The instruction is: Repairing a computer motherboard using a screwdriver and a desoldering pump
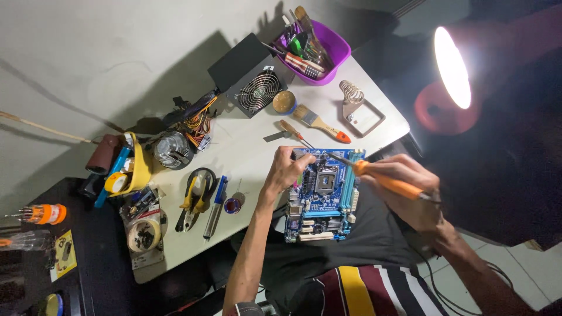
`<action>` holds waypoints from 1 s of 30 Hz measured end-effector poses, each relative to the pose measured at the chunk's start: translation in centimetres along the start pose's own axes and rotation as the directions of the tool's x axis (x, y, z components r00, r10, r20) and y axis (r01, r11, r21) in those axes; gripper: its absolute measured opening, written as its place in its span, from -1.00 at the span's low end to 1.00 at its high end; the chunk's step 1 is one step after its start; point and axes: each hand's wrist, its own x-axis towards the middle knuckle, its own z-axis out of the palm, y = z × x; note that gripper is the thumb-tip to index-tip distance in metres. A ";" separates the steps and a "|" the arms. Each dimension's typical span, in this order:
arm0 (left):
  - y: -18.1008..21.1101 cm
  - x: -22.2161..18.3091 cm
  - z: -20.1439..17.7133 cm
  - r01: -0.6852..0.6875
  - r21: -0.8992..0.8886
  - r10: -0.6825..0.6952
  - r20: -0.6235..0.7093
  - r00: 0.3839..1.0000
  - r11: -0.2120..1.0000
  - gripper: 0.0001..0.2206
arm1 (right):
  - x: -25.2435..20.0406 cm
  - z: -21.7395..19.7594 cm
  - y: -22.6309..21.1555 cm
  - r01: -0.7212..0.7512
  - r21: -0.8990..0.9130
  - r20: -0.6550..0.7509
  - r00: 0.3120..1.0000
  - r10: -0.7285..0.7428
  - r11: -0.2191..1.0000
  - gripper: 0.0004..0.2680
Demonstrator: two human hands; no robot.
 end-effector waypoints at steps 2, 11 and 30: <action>-2.5 0.6 -0.8 -0.256 0.216 0.255 0.034 0.966 0.942 -0.78 | -1.3 -0.6 1.0 -0.060 0.036 -0.091 0.994 0.063 0.998 -0.87; 7.6 -1.3 -0.9 0.235 -0.077 -0.236 -0.015 0.972 0.969 -0.72 | -5.4 -1.9 0.8 -0.182 0.130 -0.275 0.938 0.212 0.975 -0.92; 0.6 -2.3 -0.9 -0.110 0.129 0.100 0.077 0.992 0.986 -0.85 | -6.5 -1.4 0.2 -0.125 0.069 -0.224 0.965 0.137 0.990 -0.92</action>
